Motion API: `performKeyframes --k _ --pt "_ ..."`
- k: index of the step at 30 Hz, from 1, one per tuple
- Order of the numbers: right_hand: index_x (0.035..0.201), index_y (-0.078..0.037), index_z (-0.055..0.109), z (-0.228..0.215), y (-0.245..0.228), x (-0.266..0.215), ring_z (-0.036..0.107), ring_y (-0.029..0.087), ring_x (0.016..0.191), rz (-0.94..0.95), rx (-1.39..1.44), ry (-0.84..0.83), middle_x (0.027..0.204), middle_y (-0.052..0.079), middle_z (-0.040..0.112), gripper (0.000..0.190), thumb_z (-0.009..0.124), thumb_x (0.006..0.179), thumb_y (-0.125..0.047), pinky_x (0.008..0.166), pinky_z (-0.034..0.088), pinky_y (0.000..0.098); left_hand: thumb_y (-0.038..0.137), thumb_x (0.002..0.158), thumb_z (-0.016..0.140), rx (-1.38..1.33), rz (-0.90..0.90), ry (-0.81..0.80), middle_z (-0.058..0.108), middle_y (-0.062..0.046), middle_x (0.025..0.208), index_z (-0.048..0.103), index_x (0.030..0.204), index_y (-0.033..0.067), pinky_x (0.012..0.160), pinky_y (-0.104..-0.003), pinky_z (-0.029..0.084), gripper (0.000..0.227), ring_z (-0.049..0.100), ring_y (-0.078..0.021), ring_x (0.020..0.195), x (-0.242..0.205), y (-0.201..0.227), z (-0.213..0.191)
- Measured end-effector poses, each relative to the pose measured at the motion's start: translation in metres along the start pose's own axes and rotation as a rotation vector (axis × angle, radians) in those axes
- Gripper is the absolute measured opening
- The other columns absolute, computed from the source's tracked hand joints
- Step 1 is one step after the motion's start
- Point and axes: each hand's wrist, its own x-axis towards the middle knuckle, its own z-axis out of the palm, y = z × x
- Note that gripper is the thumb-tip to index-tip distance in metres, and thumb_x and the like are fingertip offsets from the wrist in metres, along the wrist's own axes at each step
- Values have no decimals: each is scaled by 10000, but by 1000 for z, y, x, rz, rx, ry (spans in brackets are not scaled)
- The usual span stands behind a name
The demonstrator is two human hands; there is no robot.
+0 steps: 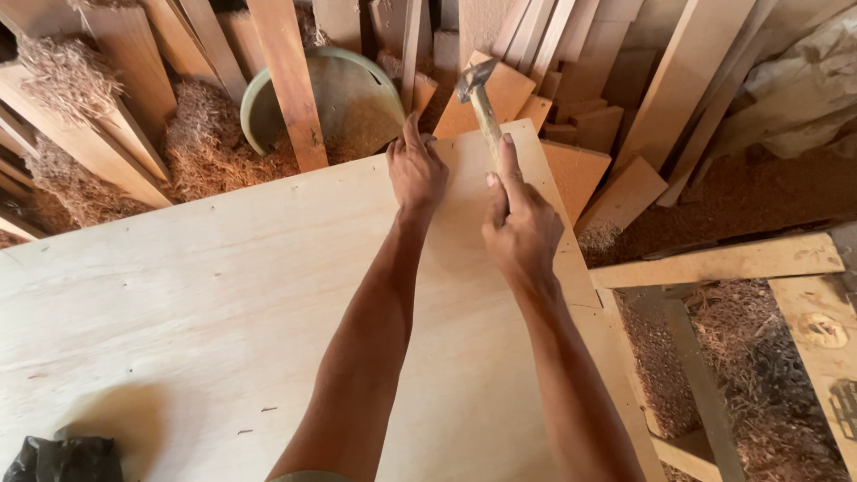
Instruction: The person hammers multiple nails into a large sheet of plywood using a claw hammer. They pick up nails from a plastic bag and drive them into the wood one by one.
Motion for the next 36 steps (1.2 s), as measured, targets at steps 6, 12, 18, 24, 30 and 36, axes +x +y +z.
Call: performKeyframes --k 6,12,18,24,30,36 --pt "1530 -234 499 5 2 5 502 169 378 299 -184 -390 583 37 666 480 608 1068 -303 387 358 344 54 947 571 23 37 69 765 -128 1070 474 1408 42 1089 -480 390 471 662 -344 1128 5 6 0" --pt "1560 -218 478 10 2 -12 475 160 352 253 -178 -456 502 23 584 596 639 986 -231 352 340 329 82 971 556 -11 6 -4 776 -115 1055 481 1403 26 1113 -492 380 442 661 -349 1115 -2 1 -6" --pt "1623 -237 450 11 4 -11 498 135 517 60 -96 -35 663 41 593 528 621 1123 -245 490 391 319 66 924 523 48 30 23 760 -143 1099 499 1395 11 1096 -504 376 474 657 -359 1116 0 -4 2" --pt "1541 -234 497 7 2 -4 504 188 401 53 -168 -205 726 55 702 533 599 1019 -225 374 354 349 140 949 587 71 108 138 713 -240 1157 503 1388 14 1000 -497 418 464 633 -419 1086 7 -13 8" --pt "1531 -305 514 -3 -8 2 494 196 397 163 -318 -417 540 56 586 515 607 1026 -270 407 367 380 147 991 598 24 1 61 738 -170 1059 587 1339 90 1042 -508 439 352 663 -382 1046 0 -5 2" --pt "1623 -283 318 -59 -11 -51 419 132 346 413 -320 -676 499 -2 543 571 487 1080 -334 334 352 332 285 904 688 163 78 -113 784 -51 1086 724 1003 145 1016 -507 441 175 660 -330 1039 2 16 -16"
